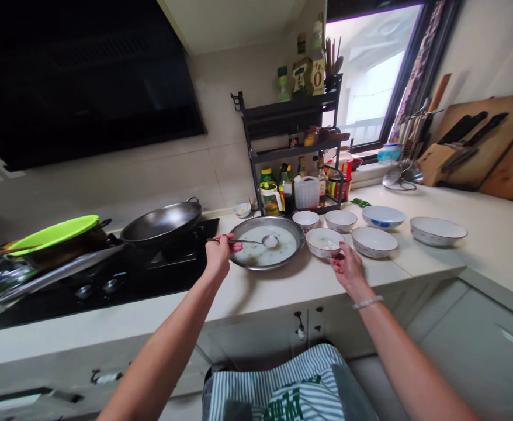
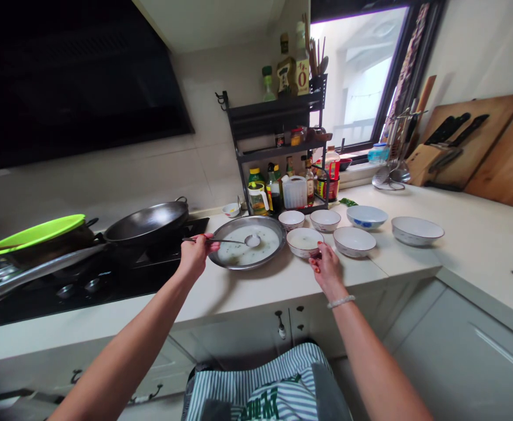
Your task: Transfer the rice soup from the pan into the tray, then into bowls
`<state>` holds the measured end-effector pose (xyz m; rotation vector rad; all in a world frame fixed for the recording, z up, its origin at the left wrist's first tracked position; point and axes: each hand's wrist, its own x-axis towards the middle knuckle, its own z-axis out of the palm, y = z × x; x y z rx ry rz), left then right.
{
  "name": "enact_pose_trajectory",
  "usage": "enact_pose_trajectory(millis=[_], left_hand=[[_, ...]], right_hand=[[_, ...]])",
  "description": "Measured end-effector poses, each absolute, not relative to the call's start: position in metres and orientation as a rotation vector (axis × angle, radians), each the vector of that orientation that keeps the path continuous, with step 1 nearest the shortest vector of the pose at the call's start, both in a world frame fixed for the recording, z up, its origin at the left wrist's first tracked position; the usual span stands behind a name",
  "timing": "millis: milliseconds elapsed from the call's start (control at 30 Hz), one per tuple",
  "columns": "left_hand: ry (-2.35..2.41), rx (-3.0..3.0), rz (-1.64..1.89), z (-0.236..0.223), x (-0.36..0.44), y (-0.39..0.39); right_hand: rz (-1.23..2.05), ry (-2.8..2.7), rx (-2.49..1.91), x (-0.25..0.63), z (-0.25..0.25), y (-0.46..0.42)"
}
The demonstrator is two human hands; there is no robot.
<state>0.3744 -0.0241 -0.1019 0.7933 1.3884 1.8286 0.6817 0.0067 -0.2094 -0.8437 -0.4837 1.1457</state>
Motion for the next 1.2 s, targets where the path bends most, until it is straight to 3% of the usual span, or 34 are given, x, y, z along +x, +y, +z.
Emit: enact_pose_trajectory(millis=[400,800,1200], left_hand=[[1.410,0.810,1.815,-0.102,0.379,-0.020],[1.285,0.953,1.721,-0.067,0.434,-0.009],[0.993,1.798,1.489,-0.096,0.486,-0.027]], right_hand=[[1.149,-0.490,-0.834,0.682,-0.213,0.008],[1.156,-0.479,-0.826,0.682,-0.212,0.008],[1.171,-0.501,-0.829,0.683,-0.213,0.008]])
